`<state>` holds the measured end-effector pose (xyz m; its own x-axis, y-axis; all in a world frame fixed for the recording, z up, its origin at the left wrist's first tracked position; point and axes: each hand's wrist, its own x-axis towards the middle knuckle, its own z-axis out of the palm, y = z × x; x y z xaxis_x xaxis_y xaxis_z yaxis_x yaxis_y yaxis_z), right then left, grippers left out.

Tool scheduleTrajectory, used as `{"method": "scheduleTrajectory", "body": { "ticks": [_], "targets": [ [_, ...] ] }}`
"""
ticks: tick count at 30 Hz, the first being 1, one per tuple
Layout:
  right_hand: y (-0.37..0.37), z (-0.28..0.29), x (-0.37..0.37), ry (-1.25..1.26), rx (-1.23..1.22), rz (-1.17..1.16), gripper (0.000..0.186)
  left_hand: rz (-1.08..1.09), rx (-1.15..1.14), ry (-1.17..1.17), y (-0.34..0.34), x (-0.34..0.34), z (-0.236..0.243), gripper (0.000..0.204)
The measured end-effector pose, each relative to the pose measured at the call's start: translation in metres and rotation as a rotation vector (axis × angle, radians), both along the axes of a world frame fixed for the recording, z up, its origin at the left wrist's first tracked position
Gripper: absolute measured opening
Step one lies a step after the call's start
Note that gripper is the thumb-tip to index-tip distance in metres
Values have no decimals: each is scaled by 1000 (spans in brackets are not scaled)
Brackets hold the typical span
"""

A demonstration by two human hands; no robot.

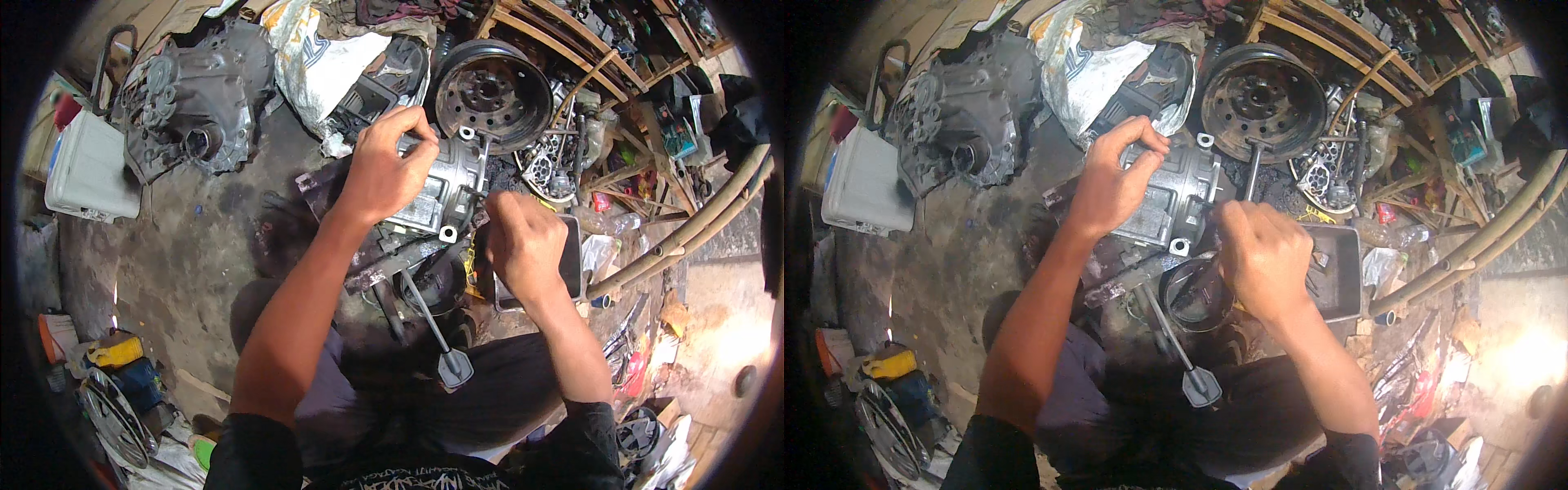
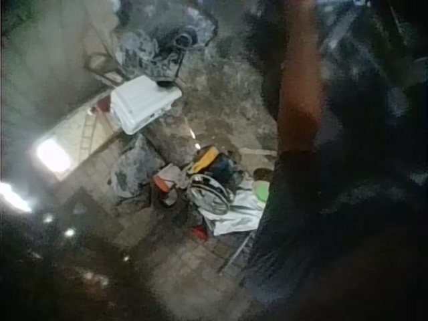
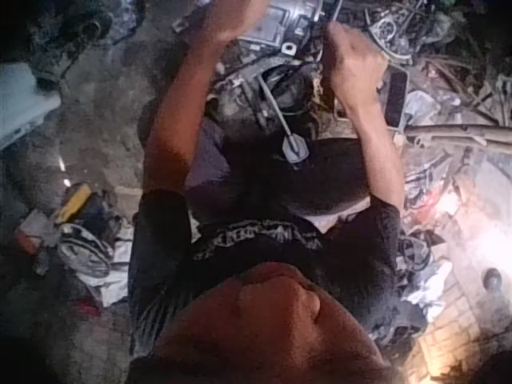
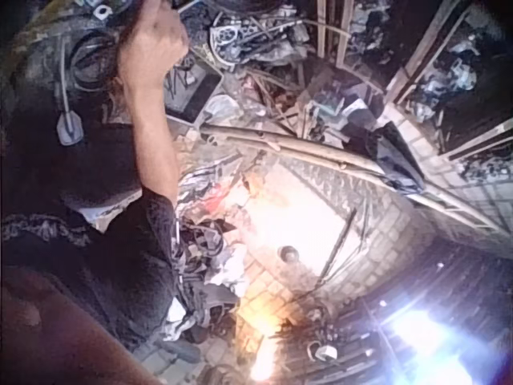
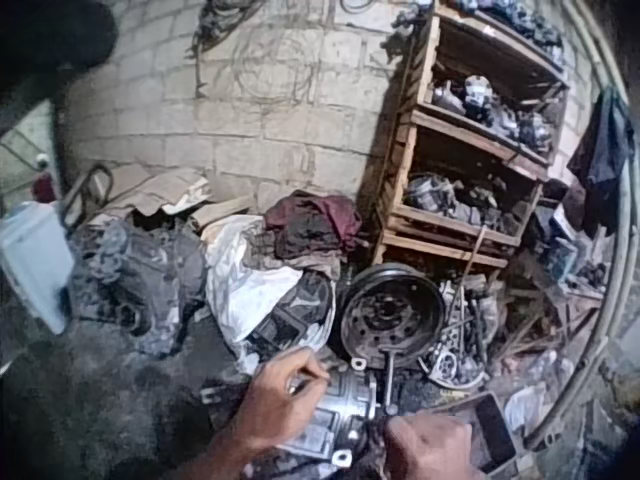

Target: The person is seated on the floor in a cluttered workshop, using a wrench to tighten bolts on a metallic mechanical component. They briefly pour liquid from a plastic bottle onto the part before continuing to tighten the bolts.

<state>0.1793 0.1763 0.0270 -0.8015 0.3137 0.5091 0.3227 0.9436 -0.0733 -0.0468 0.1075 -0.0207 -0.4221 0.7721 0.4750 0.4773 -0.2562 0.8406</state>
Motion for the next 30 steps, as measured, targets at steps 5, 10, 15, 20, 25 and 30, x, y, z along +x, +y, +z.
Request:
{"method": "scheduleTrajectory", "body": {
  "ticks": [5, 10, 15, 20, 25, 30],
  "targets": [
    [-4, -11, 14, -73, -111, 148, 32, -3, -20, -33, 0, 1, 2, 6],
    [-1, -4, 0, -59, -82, 108, 30, -18, -5, -27, 2, 1, 1, 6],
    [-6, -2, 5, -127, -84, 87, 28, -10, -11, -45, 0, 1, 0, 5],
    [-9, 1, 4, -150, -102, 56, 31, -22, -12, -69, 1, 1, 2, 4],
    [-14, 6, 8, -220, -110, 39, 33, -7, -26, -50, -1, 2, 2, 5],
    [-13, 13, 1, -207, -125, 11, 33, 0, -34, -75, 2, 1, -1, 6]
  ]
}}
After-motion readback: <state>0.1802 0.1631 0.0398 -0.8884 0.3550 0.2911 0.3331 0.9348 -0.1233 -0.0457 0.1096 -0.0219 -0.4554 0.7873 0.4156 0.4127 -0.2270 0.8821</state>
